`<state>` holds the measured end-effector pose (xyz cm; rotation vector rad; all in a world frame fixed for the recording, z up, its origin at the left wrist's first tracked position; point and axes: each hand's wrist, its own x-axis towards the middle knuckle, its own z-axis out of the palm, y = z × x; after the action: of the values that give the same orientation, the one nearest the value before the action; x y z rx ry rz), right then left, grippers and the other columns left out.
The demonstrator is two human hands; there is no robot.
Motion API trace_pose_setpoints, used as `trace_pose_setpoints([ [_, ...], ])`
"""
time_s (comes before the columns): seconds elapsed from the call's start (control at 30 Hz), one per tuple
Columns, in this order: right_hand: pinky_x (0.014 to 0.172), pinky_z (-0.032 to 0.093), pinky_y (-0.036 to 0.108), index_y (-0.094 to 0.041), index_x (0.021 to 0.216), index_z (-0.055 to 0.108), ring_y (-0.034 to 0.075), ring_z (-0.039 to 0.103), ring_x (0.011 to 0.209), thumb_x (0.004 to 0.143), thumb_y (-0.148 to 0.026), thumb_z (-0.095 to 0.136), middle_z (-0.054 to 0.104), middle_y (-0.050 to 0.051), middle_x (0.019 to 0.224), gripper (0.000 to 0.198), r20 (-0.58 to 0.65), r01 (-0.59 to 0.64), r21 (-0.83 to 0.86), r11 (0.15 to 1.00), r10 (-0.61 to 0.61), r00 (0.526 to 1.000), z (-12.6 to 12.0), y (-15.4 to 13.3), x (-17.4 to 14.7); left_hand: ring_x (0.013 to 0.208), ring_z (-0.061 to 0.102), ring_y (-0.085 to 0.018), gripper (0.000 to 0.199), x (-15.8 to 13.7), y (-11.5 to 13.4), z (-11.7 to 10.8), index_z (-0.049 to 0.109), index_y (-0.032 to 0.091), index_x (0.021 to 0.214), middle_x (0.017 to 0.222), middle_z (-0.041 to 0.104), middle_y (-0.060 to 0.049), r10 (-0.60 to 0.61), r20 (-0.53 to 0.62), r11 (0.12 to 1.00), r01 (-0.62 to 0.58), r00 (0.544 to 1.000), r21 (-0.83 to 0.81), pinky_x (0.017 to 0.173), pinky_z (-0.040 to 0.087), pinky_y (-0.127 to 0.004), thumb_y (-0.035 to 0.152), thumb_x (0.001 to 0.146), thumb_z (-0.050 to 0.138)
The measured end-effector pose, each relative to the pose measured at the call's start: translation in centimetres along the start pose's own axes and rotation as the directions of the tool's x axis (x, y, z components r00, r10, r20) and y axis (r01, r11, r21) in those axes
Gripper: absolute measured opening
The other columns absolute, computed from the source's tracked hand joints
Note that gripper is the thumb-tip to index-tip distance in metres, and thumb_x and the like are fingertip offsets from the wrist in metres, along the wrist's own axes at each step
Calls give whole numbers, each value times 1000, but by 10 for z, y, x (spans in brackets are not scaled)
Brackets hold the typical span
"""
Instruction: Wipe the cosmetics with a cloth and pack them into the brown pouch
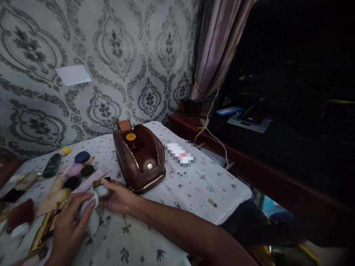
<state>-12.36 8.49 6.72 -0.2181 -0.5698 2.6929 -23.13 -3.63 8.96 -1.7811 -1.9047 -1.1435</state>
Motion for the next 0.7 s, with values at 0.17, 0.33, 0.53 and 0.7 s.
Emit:
trace_pose_setpoints([
  [0.17,66,48,24,-15,93,66,11,60,71,41,-37,97,67,-1,83,64,-4,47,18,999,-47,999,3,-1,3,87,65,-21,17,-1,3,4,67,26,95,93,65,-2,78,17,997,-78,997,28,76,51,-36,40,89,58],
  [0.33,64,50,27,-16,94,65,13,62,67,35,-31,98,67,-1,81,70,-19,-6,-112,994,4,1000,3,2,3,90,62,-27,15,-1,2,3,65,29,96,96,64,-3,-39,-52,999,40,998,15,84,48,-45,39,86,59],
  [0.53,60,52,28,-14,88,65,14,62,69,26,-35,98,66,0,83,73,18,-23,-131,991,26,1000,1,4,4,101,60,-33,23,-2,-6,2,61,41,105,105,62,-1,-192,-57,980,188,980,-68,95,45,-57,37,83,60],
  [0.7,57,49,26,-18,92,61,13,62,66,28,-33,98,68,-1,85,76,-61,9,-32,999,-11,998,-5,8,12,96,60,-34,27,-3,-6,5,61,48,103,99,61,1,-189,-61,981,185,980,-65,95,45,-60,36,79,62],
])
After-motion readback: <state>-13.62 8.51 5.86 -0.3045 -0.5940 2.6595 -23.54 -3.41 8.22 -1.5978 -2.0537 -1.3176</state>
